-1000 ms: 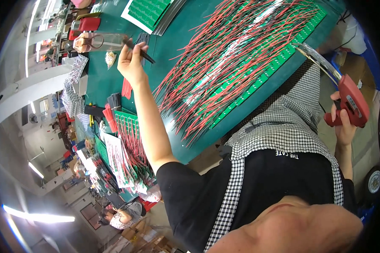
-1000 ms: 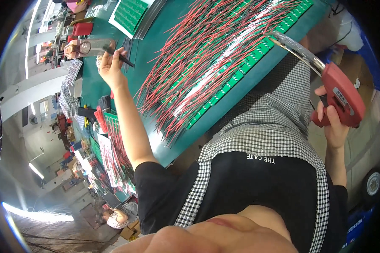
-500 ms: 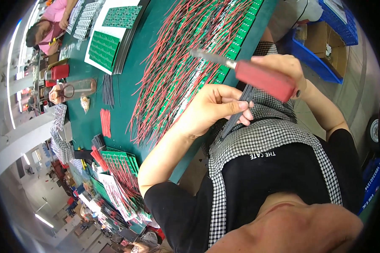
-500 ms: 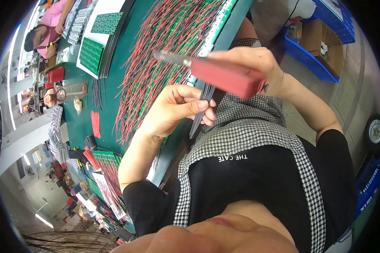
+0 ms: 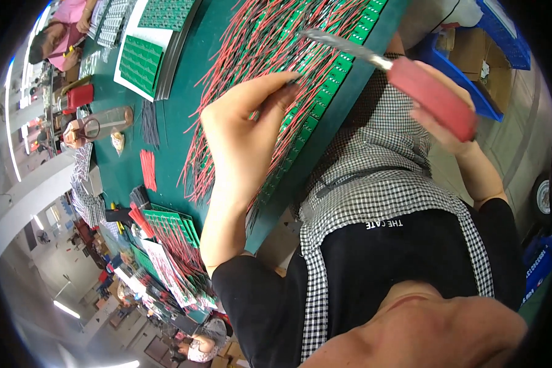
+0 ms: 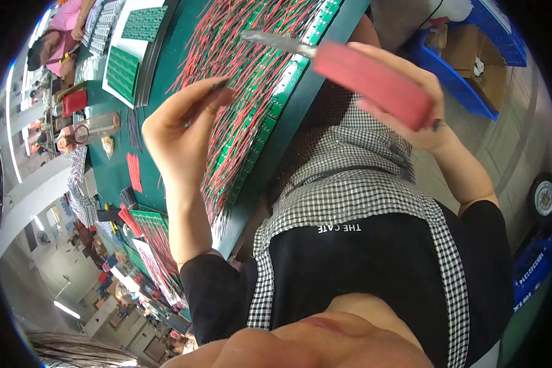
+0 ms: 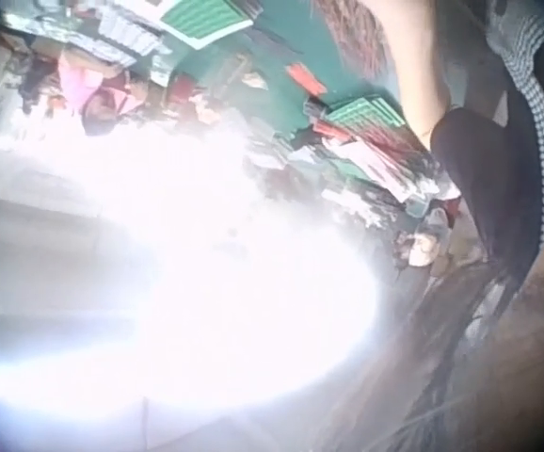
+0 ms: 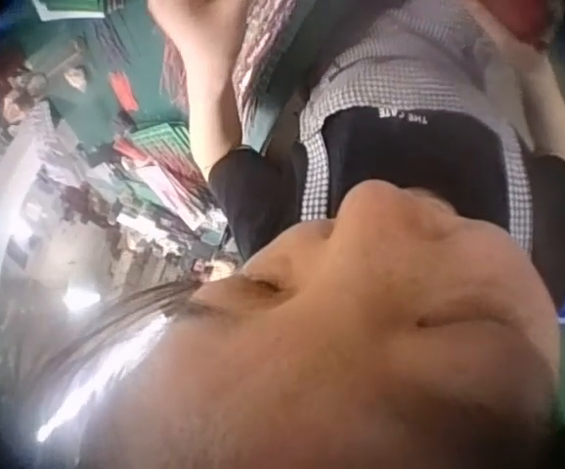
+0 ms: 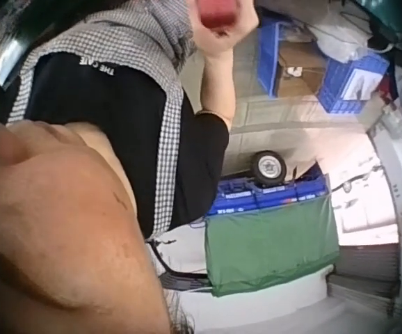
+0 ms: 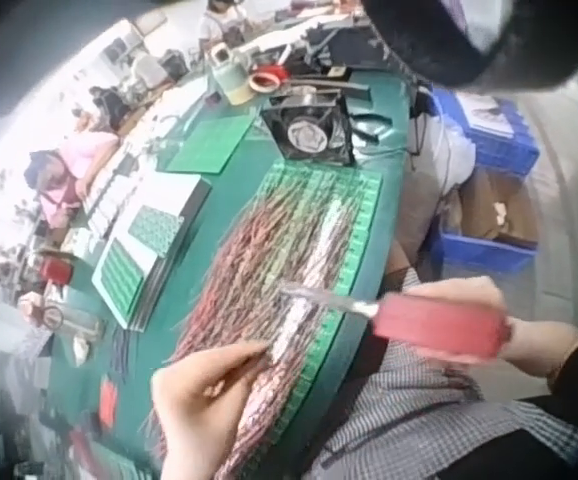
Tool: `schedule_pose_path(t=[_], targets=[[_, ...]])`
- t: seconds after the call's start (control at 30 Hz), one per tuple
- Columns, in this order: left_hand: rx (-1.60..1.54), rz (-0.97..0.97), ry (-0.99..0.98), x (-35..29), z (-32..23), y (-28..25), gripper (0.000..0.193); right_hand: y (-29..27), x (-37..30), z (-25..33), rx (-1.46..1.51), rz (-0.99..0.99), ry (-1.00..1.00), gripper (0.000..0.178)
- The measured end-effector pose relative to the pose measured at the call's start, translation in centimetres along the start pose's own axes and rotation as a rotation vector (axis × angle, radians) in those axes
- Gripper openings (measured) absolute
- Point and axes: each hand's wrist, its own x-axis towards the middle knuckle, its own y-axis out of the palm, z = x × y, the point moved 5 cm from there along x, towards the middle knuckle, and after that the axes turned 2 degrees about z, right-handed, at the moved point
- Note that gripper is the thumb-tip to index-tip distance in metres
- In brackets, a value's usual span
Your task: Using a handheld dispenser tool to apply adhesive or material to bundles of wires on printed circuit boards.
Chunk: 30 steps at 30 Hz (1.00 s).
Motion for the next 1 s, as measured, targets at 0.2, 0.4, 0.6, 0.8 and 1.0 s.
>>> schedule_pose_path(t=[0.2, 0.4, 0.6, 0.8, 1.0], targets=[[0.806, 0.074, 0.282, -1.7, 0.2, 4.4, 0.027, -0.9, -5.9, -2.7, 0.416, 0.054, 0.481, 0.045], [0.837, 0.087, 0.29, -3.6, 1.9, 6.4, 0.031, -0.3, -7.9, -1.9, 0.677, 0.009, 0.649, 0.037], [0.827, 0.097, 0.283, -3.5, 1.9, 6.9, 0.032, 0.0, -7.7, -2.2, 0.642, 0.089, 0.601, 0.055], [0.843, 0.041, 0.412, -3.4, 1.8, 7.1, 0.025, -0.1, -7.5, -2.2, 0.634, 0.1, 0.657, 0.063], [0.84, 0.078, 0.357, -3.5, 1.5, 7.1, 0.027, 0.0, -7.5, -2.3, 0.625, 0.088, 0.745, 0.065]])
